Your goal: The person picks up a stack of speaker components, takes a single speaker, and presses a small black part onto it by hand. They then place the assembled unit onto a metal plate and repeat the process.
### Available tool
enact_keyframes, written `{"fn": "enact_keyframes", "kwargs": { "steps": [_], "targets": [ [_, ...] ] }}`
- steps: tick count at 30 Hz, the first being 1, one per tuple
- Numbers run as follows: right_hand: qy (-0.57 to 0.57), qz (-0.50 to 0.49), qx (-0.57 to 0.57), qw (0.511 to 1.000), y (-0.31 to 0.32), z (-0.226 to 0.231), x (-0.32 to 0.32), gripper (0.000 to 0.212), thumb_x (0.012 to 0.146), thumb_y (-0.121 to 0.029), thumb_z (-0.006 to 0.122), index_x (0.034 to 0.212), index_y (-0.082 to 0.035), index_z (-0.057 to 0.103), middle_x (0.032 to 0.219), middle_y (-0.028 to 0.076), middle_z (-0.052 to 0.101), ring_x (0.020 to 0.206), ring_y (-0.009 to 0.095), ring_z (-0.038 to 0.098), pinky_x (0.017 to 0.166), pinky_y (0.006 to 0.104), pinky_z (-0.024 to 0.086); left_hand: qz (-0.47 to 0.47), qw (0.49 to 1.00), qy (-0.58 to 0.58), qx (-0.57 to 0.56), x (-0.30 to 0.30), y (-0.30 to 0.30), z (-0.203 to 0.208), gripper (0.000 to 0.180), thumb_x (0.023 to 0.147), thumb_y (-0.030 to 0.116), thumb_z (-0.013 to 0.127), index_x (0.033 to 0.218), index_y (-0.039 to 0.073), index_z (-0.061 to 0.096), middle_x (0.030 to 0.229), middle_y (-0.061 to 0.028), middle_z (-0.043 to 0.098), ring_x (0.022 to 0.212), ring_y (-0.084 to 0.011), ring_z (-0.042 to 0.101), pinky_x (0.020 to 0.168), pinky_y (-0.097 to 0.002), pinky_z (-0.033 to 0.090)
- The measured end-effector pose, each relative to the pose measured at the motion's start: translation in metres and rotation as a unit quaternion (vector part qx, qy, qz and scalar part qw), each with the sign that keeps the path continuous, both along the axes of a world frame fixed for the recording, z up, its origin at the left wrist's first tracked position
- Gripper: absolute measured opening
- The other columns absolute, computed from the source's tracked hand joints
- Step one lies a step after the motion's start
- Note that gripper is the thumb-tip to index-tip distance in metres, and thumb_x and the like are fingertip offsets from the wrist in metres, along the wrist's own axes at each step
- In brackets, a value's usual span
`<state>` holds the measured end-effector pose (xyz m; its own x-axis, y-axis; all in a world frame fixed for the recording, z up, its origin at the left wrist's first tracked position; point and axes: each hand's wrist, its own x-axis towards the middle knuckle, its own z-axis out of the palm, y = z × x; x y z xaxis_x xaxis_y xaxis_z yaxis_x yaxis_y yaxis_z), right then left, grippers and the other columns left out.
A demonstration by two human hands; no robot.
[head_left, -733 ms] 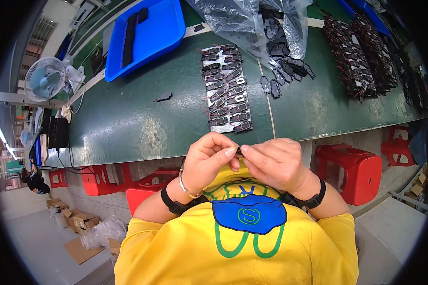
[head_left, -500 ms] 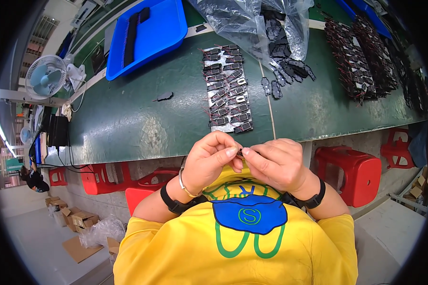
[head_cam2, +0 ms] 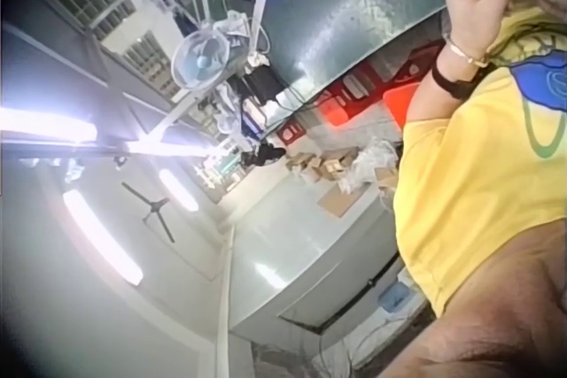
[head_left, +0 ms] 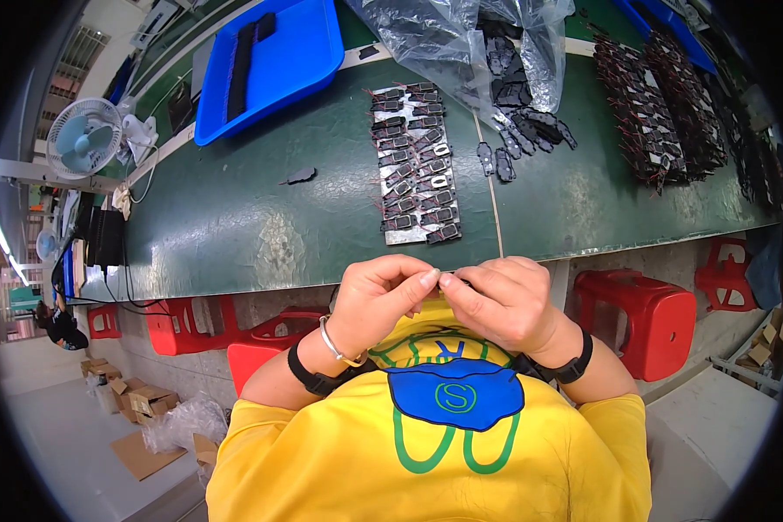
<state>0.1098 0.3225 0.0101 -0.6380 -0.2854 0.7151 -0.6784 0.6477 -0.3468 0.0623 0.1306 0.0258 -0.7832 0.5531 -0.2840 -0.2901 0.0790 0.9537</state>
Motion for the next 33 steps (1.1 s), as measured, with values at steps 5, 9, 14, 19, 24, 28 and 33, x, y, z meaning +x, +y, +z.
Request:
{"fn": "enact_keyframes", "kwargs": {
  "steps": [5,9,14,19,24,28,33],
  "targets": [
    [-0.006,-0.006,-0.004,1.0,0.0,-0.001,0.002,0.033,0.061,0.001,0.07,0.093,-0.006,0.063,0.074,0.004,0.063,0.058,0.017,0.06,0.046,0.0248,0.042,-0.014,1.0,-0.023,0.016,-0.003,-0.004,-0.001,0.015,0.089,0.012,0.06,0.093,-0.002,0.065,0.074,-0.0032,0.063,0.06,-0.0068,0.056,0.055,-0.0204,0.048],
    [-0.005,0.008,-0.003,1.0,0.001,0.002,0.0,0.033,0.062,0.0,0.07,0.093,-0.005,0.063,0.074,0.005,0.064,0.06,0.017,0.062,0.047,0.0245,0.041,-0.047,0.995,-0.077,0.041,-0.01,-0.009,0.0,0.015,0.088,0.01,0.059,0.093,-0.003,0.064,0.077,-0.0072,0.065,0.06,-0.0088,0.058,0.055,-0.0213,0.049],
    [0.0,-0.008,-0.006,1.0,-0.002,0.002,-0.003,0.032,0.063,0.0,0.071,0.093,-0.004,0.062,0.076,0.005,0.065,0.062,0.017,0.063,0.049,0.0245,0.04,-0.042,0.986,-0.134,0.09,-0.013,-0.009,-0.004,0.014,0.088,0.008,0.058,0.093,-0.005,0.062,0.079,-0.0127,0.066,0.06,-0.0128,0.06,0.055,-0.0233,0.05],
    [-0.013,-0.01,-0.018,1.0,-0.002,0.007,-0.01,0.031,0.065,-0.004,0.072,0.094,-0.002,0.062,0.076,0.007,0.065,0.062,0.02,0.063,0.051,0.0269,0.042,-0.018,0.974,-0.178,0.141,-0.018,-0.008,-0.004,0.014,0.088,0.008,0.058,0.093,-0.005,0.061,0.079,-0.0142,0.066,0.058,-0.0142,0.061,0.053,-0.0242,0.051],
    [-0.064,0.004,-0.07,0.996,0.001,0.0,-0.015,0.036,0.066,-0.011,0.075,0.097,-0.001,0.06,0.079,0.008,0.066,0.065,0.023,0.064,0.055,0.0297,0.044,-0.024,0.969,-0.186,0.161,-0.027,-0.007,-0.004,0.014,0.088,0.008,0.058,0.092,-0.004,0.06,0.078,-0.0135,0.065,0.057,-0.0139,0.06,0.053,-0.0242,0.051],
    [-0.084,0.002,-0.086,0.993,0.006,0.004,-0.018,0.041,0.065,-0.015,0.077,0.099,-0.001,0.059,0.082,0.009,0.066,0.069,0.023,0.064,0.058,0.0306,0.045,-0.018,0.971,-0.182,0.154,-0.031,-0.006,-0.001,0.013,0.088,0.009,0.058,0.091,-0.004,0.061,0.076,-0.0126,0.065,0.056,-0.0129,0.06,0.052,-0.0239,0.05],
    [-0.102,-0.056,-0.028,0.993,0.032,0.012,-0.022,0.041,0.066,-0.016,0.078,0.098,0.0,0.06,0.083,0.009,0.066,0.07,0.024,0.062,0.061,0.0312,0.046,-0.015,0.985,-0.134,0.11,-0.033,-0.008,0.001,0.014,0.088,0.011,0.059,0.091,-0.002,0.062,0.075,-0.0106,0.064,0.056,-0.0114,0.059,0.052,-0.0232,0.049]
  ]
}}
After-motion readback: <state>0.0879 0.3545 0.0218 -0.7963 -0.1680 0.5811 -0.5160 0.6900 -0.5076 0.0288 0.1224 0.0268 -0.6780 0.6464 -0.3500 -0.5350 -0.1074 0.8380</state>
